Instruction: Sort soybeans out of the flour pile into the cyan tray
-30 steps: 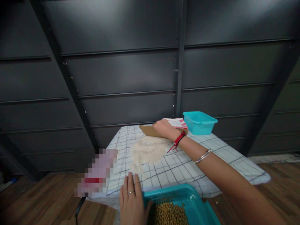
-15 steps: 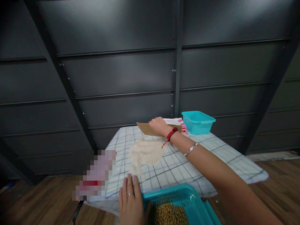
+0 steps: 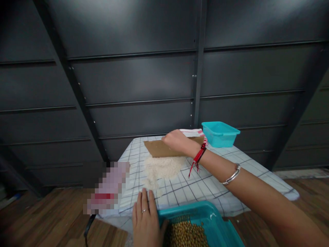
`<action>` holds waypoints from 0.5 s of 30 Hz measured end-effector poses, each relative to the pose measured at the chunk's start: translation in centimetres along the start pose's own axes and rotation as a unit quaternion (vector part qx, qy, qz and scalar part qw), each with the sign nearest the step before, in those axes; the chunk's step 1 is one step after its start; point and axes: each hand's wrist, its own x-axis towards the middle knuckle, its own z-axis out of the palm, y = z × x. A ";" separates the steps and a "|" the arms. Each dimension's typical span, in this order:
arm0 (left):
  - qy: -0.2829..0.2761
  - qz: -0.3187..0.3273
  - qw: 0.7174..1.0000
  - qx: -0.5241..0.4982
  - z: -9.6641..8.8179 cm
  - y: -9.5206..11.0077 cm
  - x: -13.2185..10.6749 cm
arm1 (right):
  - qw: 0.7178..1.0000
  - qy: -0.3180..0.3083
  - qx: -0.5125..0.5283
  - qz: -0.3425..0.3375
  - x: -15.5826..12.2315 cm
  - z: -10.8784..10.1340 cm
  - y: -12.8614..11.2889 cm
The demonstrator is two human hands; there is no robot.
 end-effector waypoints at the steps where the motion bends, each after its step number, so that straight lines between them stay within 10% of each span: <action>1: 0.000 -0.001 1.000 0.001 0.0 0.0 0.0 | 1.000 0.001 0.001 -0.006 0.0 0.3 -0.2; 15: -0.010 0.003 1.000 0.011 -0.7 0.0 0.0 | 1.000 0.003 0.002 0.029 -0.4 1.2 0.9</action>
